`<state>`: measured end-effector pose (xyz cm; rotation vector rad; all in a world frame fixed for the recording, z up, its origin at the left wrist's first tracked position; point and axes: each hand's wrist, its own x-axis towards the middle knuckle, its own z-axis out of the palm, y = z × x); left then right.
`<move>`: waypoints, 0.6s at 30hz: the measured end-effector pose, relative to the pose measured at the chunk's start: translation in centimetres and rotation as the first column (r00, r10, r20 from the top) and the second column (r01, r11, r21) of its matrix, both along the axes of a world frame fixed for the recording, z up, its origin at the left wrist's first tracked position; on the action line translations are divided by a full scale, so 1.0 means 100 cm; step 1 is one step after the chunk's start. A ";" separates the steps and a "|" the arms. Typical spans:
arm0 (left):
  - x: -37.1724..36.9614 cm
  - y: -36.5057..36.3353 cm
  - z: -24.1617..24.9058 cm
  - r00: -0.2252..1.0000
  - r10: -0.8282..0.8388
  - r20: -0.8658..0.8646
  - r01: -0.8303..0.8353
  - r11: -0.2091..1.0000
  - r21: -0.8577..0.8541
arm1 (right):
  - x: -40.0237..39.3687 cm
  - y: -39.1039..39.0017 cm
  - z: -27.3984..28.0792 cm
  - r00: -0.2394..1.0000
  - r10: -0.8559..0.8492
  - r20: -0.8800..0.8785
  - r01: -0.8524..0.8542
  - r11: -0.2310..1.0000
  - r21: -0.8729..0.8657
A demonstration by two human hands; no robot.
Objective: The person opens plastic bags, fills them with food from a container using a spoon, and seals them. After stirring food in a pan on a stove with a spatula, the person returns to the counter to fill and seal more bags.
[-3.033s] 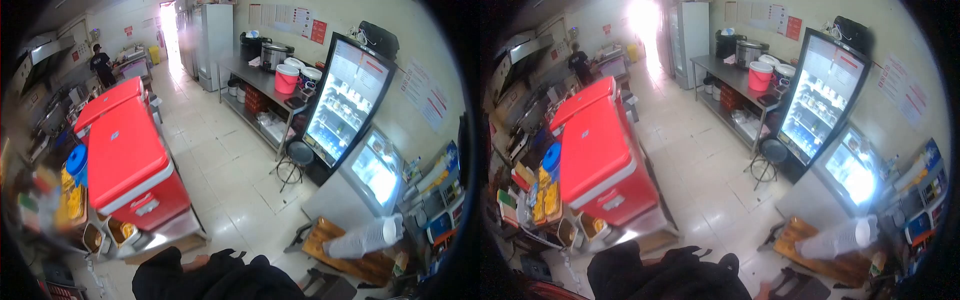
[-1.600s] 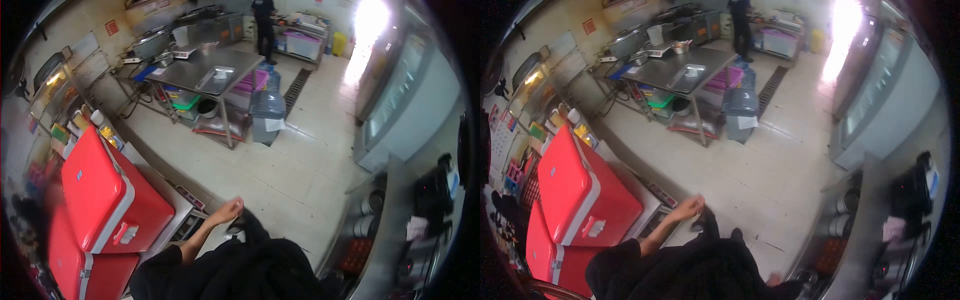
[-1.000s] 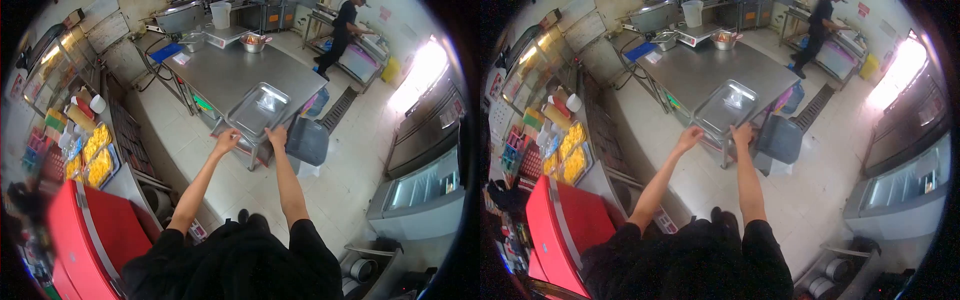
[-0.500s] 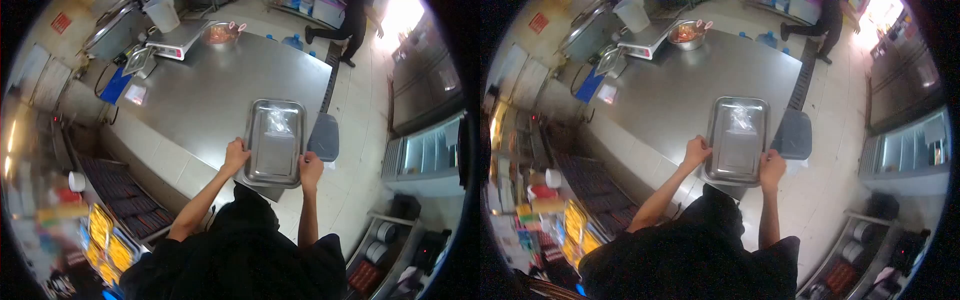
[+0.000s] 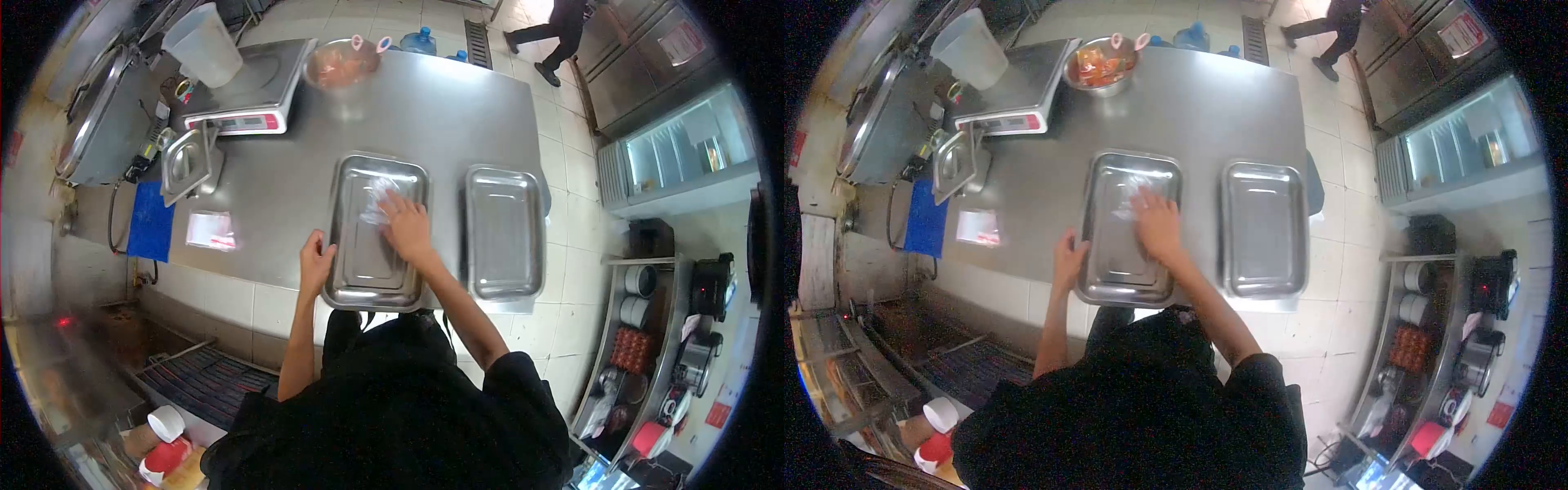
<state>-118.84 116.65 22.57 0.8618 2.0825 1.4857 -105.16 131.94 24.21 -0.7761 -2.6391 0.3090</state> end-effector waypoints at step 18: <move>0.025 0.009 0.044 0.909 -0.370 0.192 0.368 0.929 0.049 | 0.035 -0.067 0.061 0.838 -0.478 -0.263 0.040 0.534 -0.845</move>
